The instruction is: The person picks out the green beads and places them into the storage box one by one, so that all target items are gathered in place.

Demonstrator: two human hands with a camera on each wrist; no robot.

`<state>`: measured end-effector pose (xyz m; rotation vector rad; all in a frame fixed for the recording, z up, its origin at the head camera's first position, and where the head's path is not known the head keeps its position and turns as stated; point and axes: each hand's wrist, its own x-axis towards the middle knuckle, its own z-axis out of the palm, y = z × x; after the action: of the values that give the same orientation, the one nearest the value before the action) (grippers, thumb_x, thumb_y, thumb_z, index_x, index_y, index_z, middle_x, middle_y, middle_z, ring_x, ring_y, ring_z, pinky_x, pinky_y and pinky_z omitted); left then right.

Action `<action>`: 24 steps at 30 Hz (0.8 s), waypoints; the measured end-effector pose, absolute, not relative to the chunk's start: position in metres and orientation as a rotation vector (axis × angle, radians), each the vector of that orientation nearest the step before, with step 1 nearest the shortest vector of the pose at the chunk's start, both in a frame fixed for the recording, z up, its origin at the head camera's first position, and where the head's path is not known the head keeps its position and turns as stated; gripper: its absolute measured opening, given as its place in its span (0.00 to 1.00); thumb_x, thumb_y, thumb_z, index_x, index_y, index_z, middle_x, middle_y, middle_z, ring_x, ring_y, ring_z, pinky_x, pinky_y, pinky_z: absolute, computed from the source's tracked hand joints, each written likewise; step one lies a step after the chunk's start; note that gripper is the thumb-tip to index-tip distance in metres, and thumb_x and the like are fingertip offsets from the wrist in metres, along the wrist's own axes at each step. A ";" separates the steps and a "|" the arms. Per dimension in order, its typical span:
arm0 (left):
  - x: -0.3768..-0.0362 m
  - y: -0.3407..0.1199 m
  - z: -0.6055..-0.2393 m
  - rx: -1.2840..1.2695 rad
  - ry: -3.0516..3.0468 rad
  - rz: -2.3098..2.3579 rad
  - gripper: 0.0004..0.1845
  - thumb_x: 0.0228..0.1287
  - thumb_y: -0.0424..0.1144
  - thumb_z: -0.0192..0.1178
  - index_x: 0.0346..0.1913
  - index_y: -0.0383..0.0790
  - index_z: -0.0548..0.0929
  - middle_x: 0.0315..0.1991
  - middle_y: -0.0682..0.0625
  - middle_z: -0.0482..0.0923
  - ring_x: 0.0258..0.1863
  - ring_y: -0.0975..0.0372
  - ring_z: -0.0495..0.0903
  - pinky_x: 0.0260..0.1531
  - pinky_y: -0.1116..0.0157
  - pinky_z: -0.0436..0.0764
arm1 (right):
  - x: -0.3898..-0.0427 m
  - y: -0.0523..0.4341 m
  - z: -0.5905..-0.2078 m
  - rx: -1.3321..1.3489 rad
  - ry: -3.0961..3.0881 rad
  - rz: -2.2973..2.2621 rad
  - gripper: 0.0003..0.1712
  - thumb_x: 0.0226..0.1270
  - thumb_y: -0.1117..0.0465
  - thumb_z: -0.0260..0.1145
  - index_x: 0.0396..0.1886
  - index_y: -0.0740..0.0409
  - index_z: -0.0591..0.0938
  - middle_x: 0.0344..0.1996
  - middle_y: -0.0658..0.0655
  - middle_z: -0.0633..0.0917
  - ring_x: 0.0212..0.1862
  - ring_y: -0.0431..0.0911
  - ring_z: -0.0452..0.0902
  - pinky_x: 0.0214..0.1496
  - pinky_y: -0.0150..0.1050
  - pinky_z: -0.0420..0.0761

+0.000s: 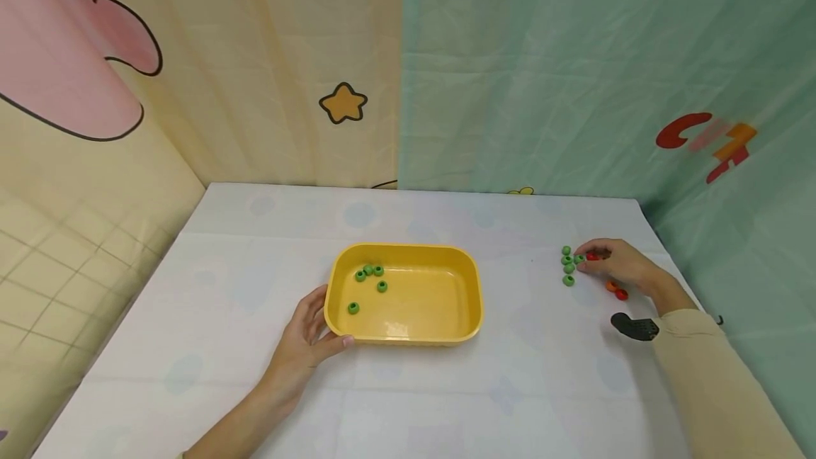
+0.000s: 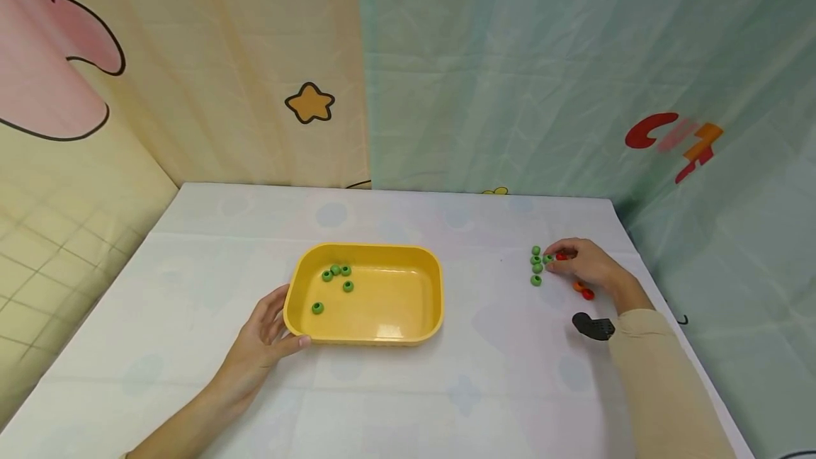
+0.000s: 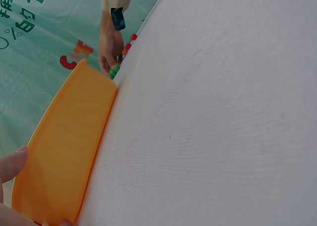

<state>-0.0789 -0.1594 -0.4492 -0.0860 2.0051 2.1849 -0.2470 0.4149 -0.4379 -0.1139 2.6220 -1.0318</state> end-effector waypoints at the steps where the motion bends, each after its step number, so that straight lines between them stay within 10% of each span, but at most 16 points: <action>1: -0.079 -0.159 -0.449 -0.087 2.005 2.184 0.50 0.61 0.27 0.73 0.80 0.46 0.54 0.79 0.52 0.55 0.78 0.53 0.56 0.64 0.71 0.74 | -0.246 0.415 -0.437 -0.116 2.631 -1.025 0.30 0.68 0.51 0.75 0.61 0.65 0.81 0.62 0.69 0.74 0.59 0.61 0.67 0.58 0.51 0.74; 16: -0.079 -0.158 -0.447 -0.095 2.000 2.186 0.51 0.60 0.26 0.73 0.80 0.46 0.54 0.79 0.52 0.55 0.77 0.54 0.56 0.64 0.70 0.74 | -0.244 0.411 -0.413 -0.163 2.698 -0.920 0.22 0.73 0.55 0.70 0.59 0.64 0.82 0.58 0.67 0.81 0.56 0.59 0.75 0.49 0.40 0.82; 24: -0.079 -0.158 -0.447 -0.101 1.985 2.199 0.51 0.60 0.26 0.73 0.80 0.46 0.54 0.79 0.51 0.55 0.77 0.54 0.56 0.63 0.71 0.74 | -0.249 0.399 -0.405 -0.202 2.696 -0.923 0.22 0.75 0.57 0.68 0.61 0.65 0.79 0.60 0.70 0.78 0.58 0.63 0.75 0.60 0.59 0.79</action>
<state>-0.0785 -0.1585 -0.4468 -0.1014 1.9854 2.1993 -0.2489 0.3992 -0.4045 -0.2025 2.6965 -0.9225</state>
